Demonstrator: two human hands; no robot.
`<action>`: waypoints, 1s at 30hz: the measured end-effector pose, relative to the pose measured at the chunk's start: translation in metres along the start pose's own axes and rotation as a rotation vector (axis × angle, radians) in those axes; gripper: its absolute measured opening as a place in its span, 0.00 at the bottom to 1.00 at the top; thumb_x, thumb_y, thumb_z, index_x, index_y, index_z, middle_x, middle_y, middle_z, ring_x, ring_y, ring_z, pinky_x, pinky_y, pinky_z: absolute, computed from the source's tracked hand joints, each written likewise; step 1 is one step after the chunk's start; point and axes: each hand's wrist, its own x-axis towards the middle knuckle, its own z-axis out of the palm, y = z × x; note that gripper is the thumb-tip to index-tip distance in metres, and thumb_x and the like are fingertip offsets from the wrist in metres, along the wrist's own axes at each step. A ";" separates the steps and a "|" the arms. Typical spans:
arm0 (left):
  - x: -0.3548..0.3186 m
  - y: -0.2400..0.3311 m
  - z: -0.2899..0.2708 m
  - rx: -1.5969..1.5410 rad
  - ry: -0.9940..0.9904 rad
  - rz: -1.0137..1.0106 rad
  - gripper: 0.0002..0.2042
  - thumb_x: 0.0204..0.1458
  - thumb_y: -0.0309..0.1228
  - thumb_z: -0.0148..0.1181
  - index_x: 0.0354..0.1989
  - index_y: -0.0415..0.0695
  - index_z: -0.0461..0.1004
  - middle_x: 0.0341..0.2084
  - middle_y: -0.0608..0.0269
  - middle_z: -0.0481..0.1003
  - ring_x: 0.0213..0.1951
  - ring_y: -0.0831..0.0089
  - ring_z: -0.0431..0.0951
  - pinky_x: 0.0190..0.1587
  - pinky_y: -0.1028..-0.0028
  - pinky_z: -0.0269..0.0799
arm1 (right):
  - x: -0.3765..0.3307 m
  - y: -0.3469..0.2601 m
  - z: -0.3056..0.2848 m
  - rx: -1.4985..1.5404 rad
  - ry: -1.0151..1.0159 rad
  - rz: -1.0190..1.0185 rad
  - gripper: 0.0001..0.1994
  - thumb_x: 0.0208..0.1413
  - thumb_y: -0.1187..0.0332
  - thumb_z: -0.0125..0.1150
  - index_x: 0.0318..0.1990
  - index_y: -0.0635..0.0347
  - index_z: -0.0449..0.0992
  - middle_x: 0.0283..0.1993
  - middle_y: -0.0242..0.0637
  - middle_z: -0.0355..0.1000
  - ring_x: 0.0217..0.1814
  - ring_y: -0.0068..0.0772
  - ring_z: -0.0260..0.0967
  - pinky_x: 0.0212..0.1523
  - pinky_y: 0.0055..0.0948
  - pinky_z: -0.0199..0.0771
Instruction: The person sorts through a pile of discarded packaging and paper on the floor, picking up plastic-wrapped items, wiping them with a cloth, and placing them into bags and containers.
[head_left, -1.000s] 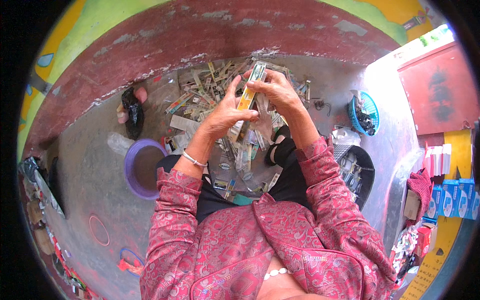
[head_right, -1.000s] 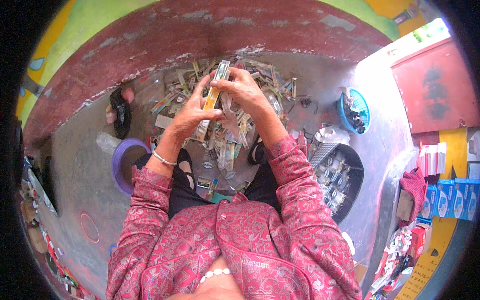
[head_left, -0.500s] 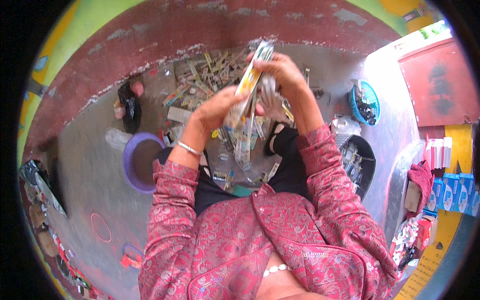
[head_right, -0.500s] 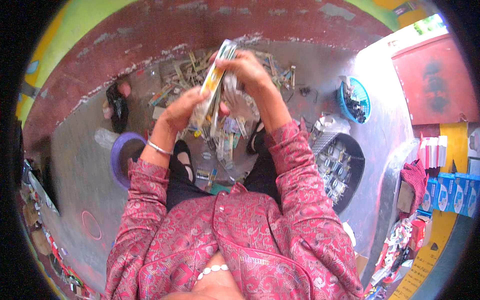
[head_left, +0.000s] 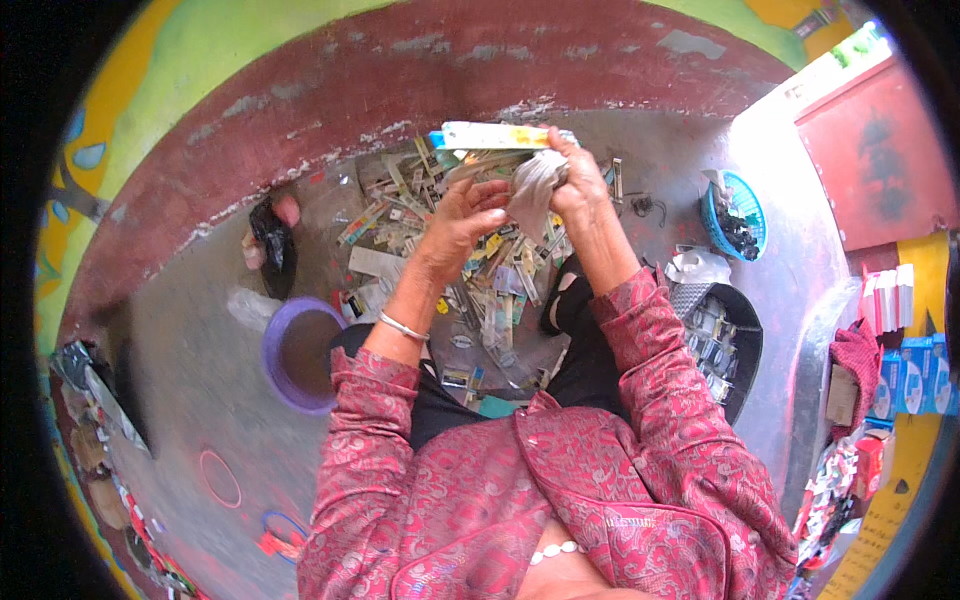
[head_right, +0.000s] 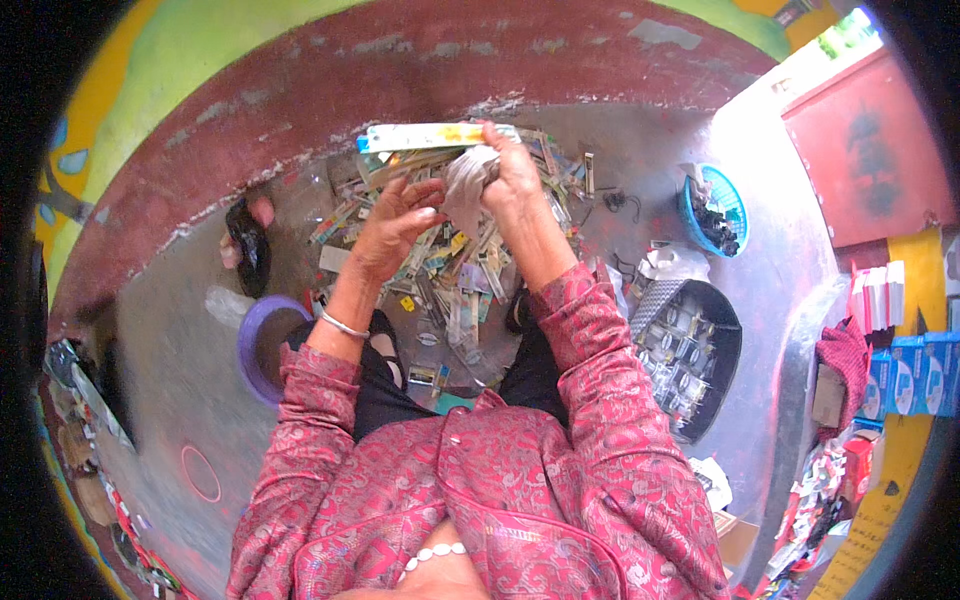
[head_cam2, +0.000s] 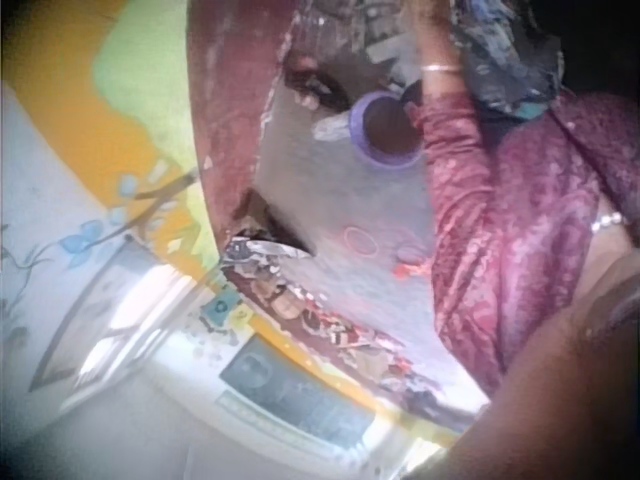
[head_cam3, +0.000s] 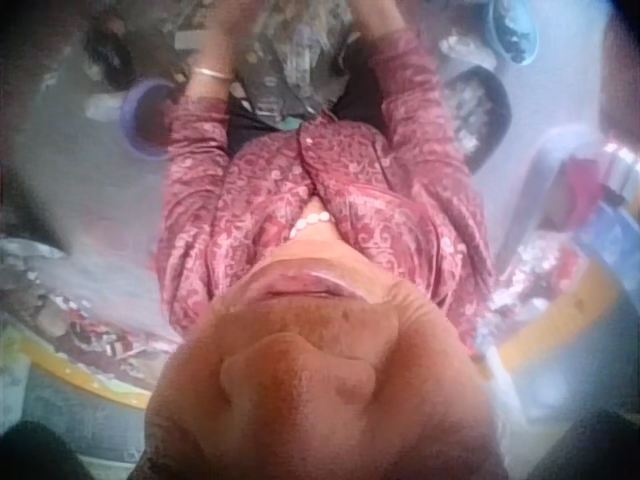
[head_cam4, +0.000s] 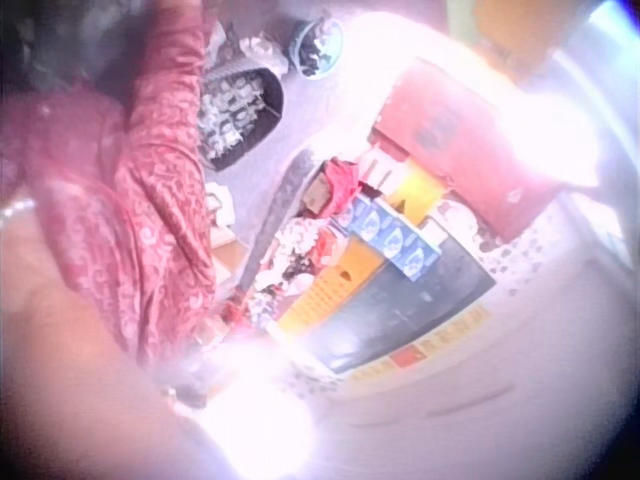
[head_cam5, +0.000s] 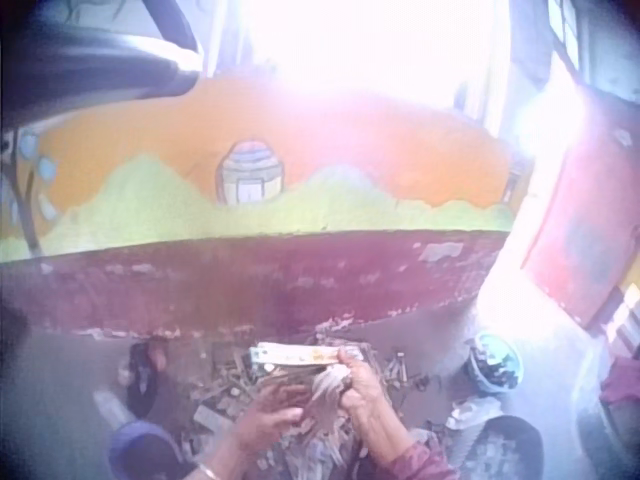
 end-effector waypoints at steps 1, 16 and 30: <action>0.003 0.002 0.001 0.024 -0.010 0.023 0.27 0.46 0.27 0.55 0.57 0.41 0.56 0.47 0.59 0.66 0.48 0.69 0.67 0.52 0.70 0.62 | -0.006 -0.001 -0.001 -0.075 -0.011 0.013 0.13 0.54 0.65 0.51 0.42 0.64 0.68 0.42 0.46 0.70 0.42 0.45 0.69 0.45 0.49 0.69; 0.028 0.015 0.000 -0.399 0.186 0.242 0.16 0.54 0.42 0.47 0.38 0.40 0.69 0.45 0.56 0.68 0.51 0.65 0.64 0.56 0.62 0.56 | -0.038 0.049 0.001 0.003 -0.179 0.244 0.13 0.45 0.70 0.61 0.39 0.62 0.71 0.34 0.37 0.73 0.34 0.30 0.71 0.37 0.31 0.73; 0.015 0.015 -0.030 -0.232 0.291 -0.105 0.09 0.51 0.35 0.53 0.27 0.42 0.69 0.23 0.63 0.71 0.20 0.77 0.70 0.23 0.77 0.69 | -0.051 0.038 0.008 -1.414 -0.642 -0.029 0.26 0.42 0.56 0.63 0.44 0.70 0.71 0.37 0.42 0.72 0.38 0.24 0.67 0.41 0.25 0.66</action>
